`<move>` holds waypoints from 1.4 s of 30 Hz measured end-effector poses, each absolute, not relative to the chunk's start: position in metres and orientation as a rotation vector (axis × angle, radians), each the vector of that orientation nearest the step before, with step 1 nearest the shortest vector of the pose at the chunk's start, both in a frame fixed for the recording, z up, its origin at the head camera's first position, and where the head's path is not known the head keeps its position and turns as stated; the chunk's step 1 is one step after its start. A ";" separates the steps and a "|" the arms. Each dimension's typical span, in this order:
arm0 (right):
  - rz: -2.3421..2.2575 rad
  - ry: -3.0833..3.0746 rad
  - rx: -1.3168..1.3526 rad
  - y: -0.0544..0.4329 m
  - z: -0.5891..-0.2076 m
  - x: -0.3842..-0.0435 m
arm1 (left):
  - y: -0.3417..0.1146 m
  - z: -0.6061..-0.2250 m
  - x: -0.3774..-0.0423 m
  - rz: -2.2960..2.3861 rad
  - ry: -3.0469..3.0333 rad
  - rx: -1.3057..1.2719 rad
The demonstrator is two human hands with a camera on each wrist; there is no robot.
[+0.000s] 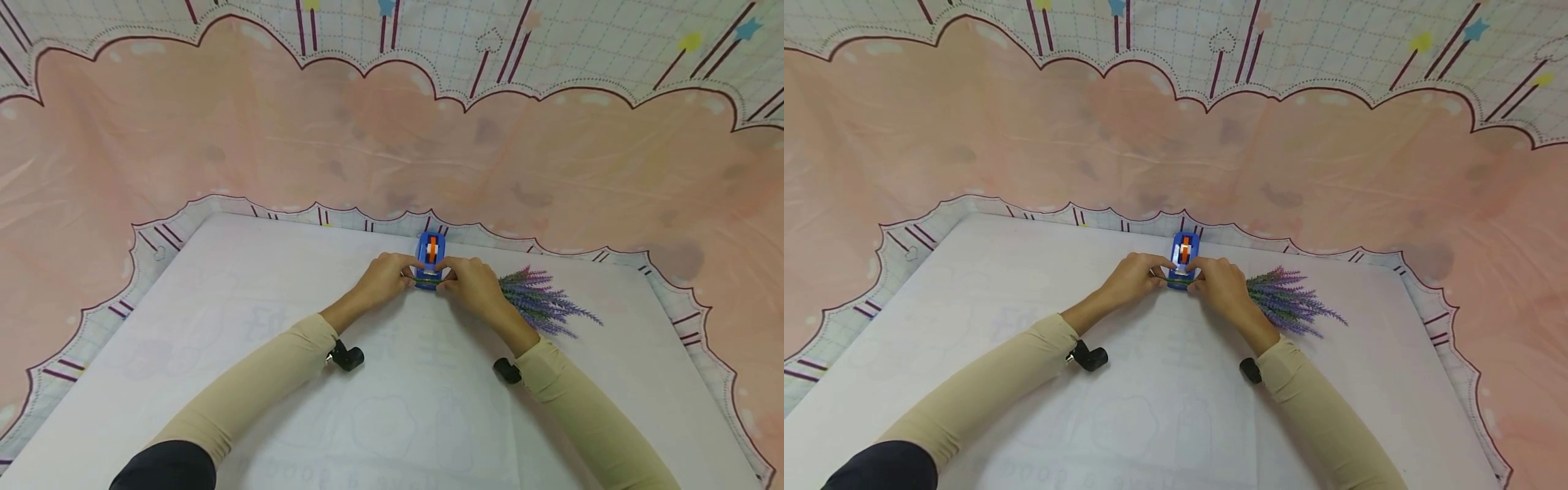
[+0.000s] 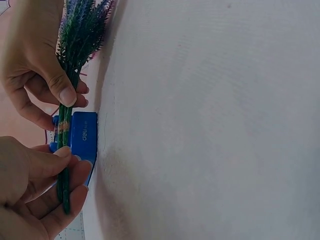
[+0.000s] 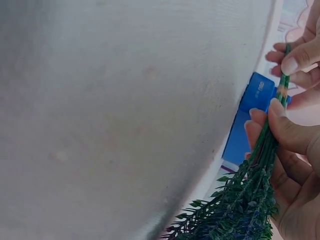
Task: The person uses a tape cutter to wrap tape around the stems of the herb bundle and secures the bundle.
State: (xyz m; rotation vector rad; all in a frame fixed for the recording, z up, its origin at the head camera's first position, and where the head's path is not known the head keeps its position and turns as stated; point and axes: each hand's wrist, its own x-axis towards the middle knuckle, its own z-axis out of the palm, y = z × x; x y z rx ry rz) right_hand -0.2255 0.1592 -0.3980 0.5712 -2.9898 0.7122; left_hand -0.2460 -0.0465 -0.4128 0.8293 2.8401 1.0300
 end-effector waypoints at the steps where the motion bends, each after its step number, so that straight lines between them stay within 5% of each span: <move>1: 0.712 -2.993 0.570 0.159 -0.398 -0.226 | -0.047 -0.413 -0.246 1.032 2.841 0.828; 42: 0.699 -2.995 0.565 0.158 -0.402 -0.227 | -0.045 -0.412 -0.245 1.010 2.837 0.807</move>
